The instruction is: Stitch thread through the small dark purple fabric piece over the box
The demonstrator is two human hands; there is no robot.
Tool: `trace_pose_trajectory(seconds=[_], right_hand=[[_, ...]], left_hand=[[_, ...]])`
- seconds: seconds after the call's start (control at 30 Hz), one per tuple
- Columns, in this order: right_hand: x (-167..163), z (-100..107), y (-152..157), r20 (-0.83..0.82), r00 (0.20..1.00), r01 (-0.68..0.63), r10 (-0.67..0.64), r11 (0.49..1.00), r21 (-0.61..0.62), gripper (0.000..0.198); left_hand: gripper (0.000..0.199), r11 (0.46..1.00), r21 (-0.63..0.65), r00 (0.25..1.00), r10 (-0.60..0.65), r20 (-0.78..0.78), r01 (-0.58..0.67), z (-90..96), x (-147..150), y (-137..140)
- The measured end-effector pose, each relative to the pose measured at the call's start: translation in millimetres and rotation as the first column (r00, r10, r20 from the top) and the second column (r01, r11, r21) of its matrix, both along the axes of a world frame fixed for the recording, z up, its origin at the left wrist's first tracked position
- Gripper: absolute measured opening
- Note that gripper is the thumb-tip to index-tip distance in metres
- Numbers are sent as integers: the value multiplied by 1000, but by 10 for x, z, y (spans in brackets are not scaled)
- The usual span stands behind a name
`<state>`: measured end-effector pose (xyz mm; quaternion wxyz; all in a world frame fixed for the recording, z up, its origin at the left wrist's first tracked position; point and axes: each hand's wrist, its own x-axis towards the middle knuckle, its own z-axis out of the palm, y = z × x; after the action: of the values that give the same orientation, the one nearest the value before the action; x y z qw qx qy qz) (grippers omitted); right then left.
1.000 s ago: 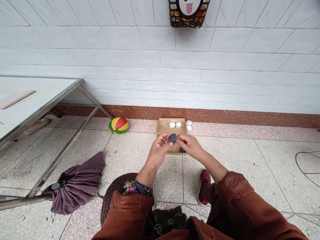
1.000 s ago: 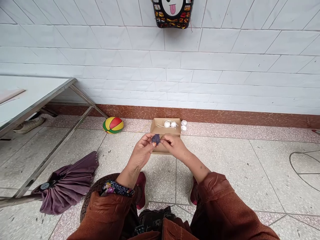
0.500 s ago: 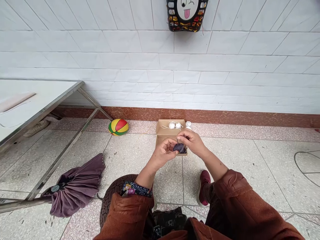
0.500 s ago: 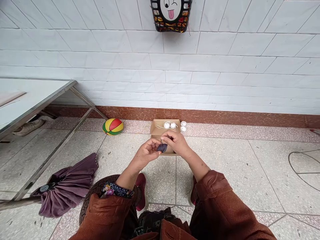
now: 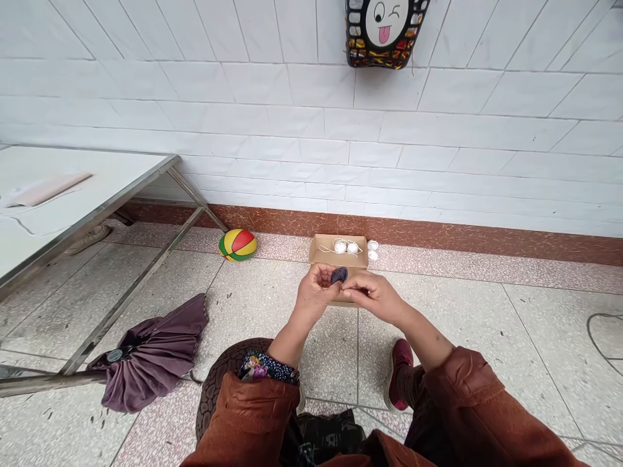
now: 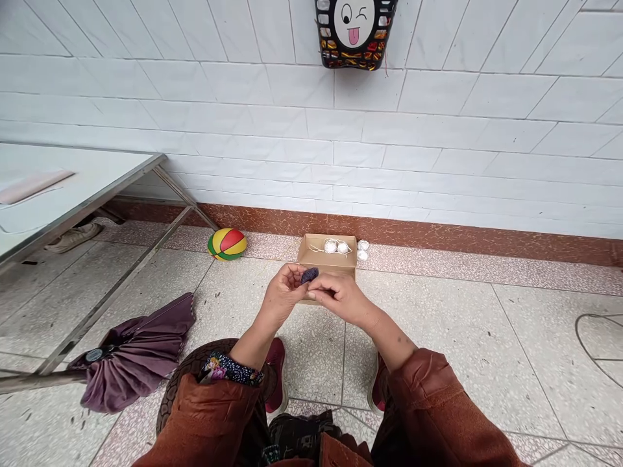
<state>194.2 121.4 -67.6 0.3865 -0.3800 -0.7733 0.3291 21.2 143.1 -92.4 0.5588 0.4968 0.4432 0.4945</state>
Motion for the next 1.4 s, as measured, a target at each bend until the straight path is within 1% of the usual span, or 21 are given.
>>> trace_pose_trajectory(seconds=[0.1, 0.17, 0.23, 0.3, 0.4, 0.47, 0.53, 0.6, 0.63, 0.7, 0.77, 0.83, 0.9, 0.97, 1.07, 1.13, 1.2, 1.27, 1.3, 1.33, 1.4], right_hand=[[88, 20, 83, -80, 987, 141, -141, 990, -3, 16], [127, -32, 150, -105, 970, 220, -220, 975, -12, 17], [132, -113, 200, -96, 961, 255, -258, 966, -44, 18], [101, -192, 213, -58, 965, 249, -254, 965, -79, 18], [15, -249, 154, 13, 983, 181, -181, 981, -71, 17], [-36, -225, 85, 45, 995, 96, -94, 995, -42, 15], [-58, -160, 26, 50, 999, 5, -4, 1000, -26, 14], [-38, -78, -2, 22, 999, -35, 36, 999, -23, 13], [-13, -41, 0, 2, 1000, -25, 25, 999, -21, 13], [56, 6, 33, -49, 998, 50, -50, 999, -7, 15], [126, 6, 90, -92, 983, 158, -156, 987, 8, 16], [172, -40, 149, -108, 966, 238, -236, 971, 10, 16], [177, -115, 190, -85, 961, 266, -265, 964, -1, 16], [139, -195, 196, -40, 966, 256, -256, 967, -6, 16], [37, -280, 138, 29, 978, 204, -204, 979, 20, 13], [-26, -290, 75, 80, 988, 132, -135, 990, 47, 13], [-59, -256, 19, 125, 991, 41, -49, 997, 67, 14], [-50, -187, -11, 116, 993, -21, 12, 997, 78, 13], [-30, -146, -12, 86, 996, -26, 19, 996, 82, 12], [-1, -104, -3, 46, 999, -11, 7, 997, 82, 12], [73, -40, 39, -39, 997, 67, -64, 995, 73, 13]], left_hand=[[28, 990, -4, 990, -144, -5, 144, 46, -2, -50], [27, 962, -12, 962, -273, 15, 273, 82, -14, -85], [28, 942, -10, 940, -333, 68, 334, 103, -28, -105], [29, 957, 0, 946, -287, 153, 290, 102, -38, -99], [31, 994, -9, 969, -102, 224, 107, 65, -39, -50], [31, 1000, -29, 982, 2, 189, 4, 34, -34, -13], [30, 999, -36, 992, 36, 121, -32, 10, -25, 12], [30, 1000, -22, 999, 17, 47, -16, -2, -13, 17], [30, 1000, -9, 1000, -1, 18, 1, -2, -6, 12], [28, 998, 11, 998, -62, -15, 62, 10, 4, -12], [26, 985, 13, 985, -173, -8, 174, 35, 6, -46], [25, 955, 4, 955, -296, 22, 296, 62, -2, -79], [27, 936, 3, 933, -351, 82, 352, 77, -16, -96], [29, 947, 10, 932, -317, 176, 320, 72, -26, -89], [31, 987, -4, 948, -151, 281, 159, 35, -30, -41], [32, 999, -20, 964, -43, 263, 50, 2, -28, 0], [32, 1000, -21, 983, 13, 184, -9, -31, -24, 32], [32, 1000, -12, 997, 11, 79, -10, -58, -17, 47], [32, 1000, -7, 999, -7, 32, 7, -65, -12, 47], [31, 1000, -2, 1000, -29, -2, 29, -67, -8, 42], [30, 994, 6, 993, -108, -48, 108, -53, -3, 17]])
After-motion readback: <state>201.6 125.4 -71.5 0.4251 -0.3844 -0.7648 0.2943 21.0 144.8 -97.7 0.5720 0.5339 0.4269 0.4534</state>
